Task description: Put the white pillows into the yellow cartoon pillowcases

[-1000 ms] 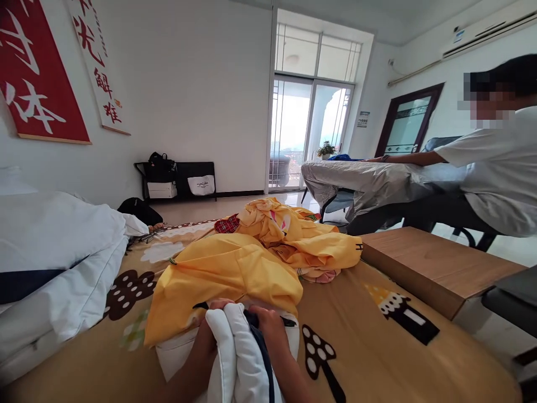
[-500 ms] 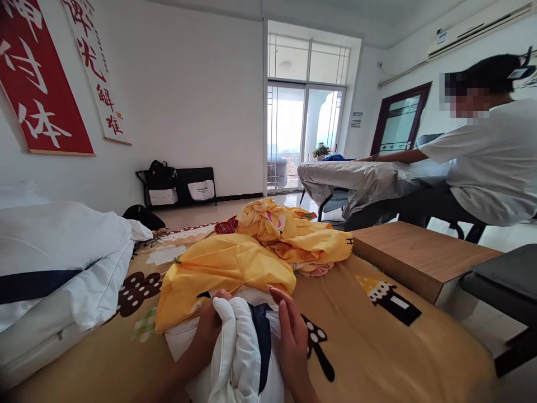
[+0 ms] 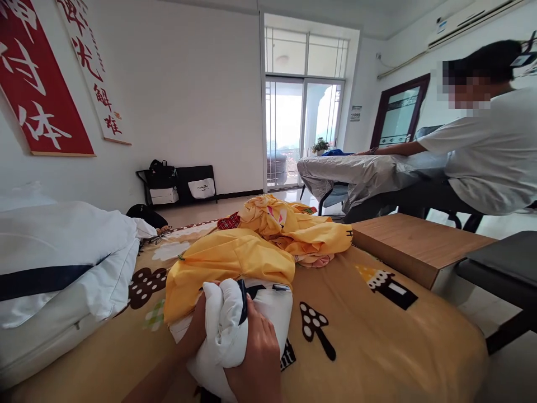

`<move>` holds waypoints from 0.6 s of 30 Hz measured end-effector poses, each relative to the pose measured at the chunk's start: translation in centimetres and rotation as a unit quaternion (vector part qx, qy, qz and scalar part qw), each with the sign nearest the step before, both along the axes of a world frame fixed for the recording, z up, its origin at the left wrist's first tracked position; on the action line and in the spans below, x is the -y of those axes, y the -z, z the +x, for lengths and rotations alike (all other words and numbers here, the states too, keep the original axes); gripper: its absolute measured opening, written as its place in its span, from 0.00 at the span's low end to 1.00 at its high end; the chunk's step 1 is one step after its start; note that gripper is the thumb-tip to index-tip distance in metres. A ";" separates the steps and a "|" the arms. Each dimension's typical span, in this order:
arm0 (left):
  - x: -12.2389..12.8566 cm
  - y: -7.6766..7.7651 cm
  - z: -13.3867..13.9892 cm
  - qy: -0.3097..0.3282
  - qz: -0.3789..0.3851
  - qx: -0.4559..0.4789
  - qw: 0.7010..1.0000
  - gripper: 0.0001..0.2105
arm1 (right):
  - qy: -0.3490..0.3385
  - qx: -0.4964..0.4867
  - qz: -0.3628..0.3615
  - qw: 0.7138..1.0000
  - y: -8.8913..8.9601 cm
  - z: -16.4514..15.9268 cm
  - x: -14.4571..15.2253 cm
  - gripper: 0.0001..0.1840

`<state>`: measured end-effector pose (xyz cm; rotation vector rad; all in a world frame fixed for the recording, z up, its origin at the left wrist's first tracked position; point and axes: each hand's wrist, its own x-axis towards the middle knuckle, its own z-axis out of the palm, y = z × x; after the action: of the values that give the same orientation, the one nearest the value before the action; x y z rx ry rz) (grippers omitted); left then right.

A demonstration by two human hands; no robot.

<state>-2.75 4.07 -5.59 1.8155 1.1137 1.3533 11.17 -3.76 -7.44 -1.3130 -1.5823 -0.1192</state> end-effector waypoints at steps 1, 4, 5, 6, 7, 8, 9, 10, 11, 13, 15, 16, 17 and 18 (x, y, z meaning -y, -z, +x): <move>-0.1 0.0 -0.4 0.003 0.009 0.001 1.000 0.15 | -0.014 0.003 -0.007 1.000 -0.5 0.3 -0.1 0.40; -0.1 -0.2 -1.9 -0.020 0.089 -0.044 0.995 0.15 | -0.034 -0.016 -0.026 0.999 -1.3 1.4 0.0 0.32; 0.0 -0.3 -2.7 -0.040 0.128 -0.073 0.988 0.15 | -0.039 -0.028 -0.029 0.998 -1.4 1.6 0.0 0.31; 0.2 -0.3 -3.6 -0.061 0.164 -0.102 0.979 0.14 | -0.043 -0.041 -0.032 0.998 -1.5 1.8 0.0 0.30; 0.4 -0.2 -4.7 -0.079 0.191 -0.125 0.970 0.14 | -0.049 -0.055 -0.034 0.997 -1.5 1.9 0.0 0.30; 0.6 0.0 -5.8 -0.090 0.213 -0.141 0.963 0.13 | -0.054 -0.068 -0.038 0.995 -1.4 2.0 0.1 0.30; 0.8 0.2 -6.8 -0.096 0.232 -0.147 0.957 0.11 | -0.059 -0.081 -0.044 0.994 -1.3 2.0 0.1 0.30; 0.9 0.4 -7.8 -0.098 0.247 -0.149 0.953 0.10 | -0.062 -0.092 -0.051 0.993 -1.2 2.1 0.0 0.30; 1.0 0.5 -8.6 -0.099 0.260 -0.151 0.949 0.10 | -0.063 -0.101 -0.057 0.991 -1.1 2.1 0.0 0.30; 0.8 0.5 -9.6 -0.099 0.289 -0.177 0.936 0.10 | -0.059 -0.112 -0.064 0.990 -0.8 2.0 0.0 0.31; 0.1 0.1 -9.4 -0.099 0.314 -0.232 0.915 0.08 | -0.043 -0.115 -0.063 0.990 -0.6 1.8 -0.1 0.31; -0.4 -0.1 -9.0 -0.098 0.322 -0.262 0.904 0.09 | -0.030 -0.115 -0.060 0.991 -0.4 1.7 -0.1 0.31; -0.9 -0.3 -8.3 -0.099 0.327 -0.288 0.895 0.10 | -0.015 -0.113 -0.059 0.992 -0.3 1.6 0.0 0.31; -1.5 -0.3 -7.5 -0.108 0.329 -0.301 0.889 0.11 | -0.001 -0.108 -0.058 0.992 -0.1 1.4 0.0 0.31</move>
<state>-10.23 5.60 -5.30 2.8188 1.2789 1.4443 12.60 -3.76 -7.32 -1.3665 -1.4223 0.1153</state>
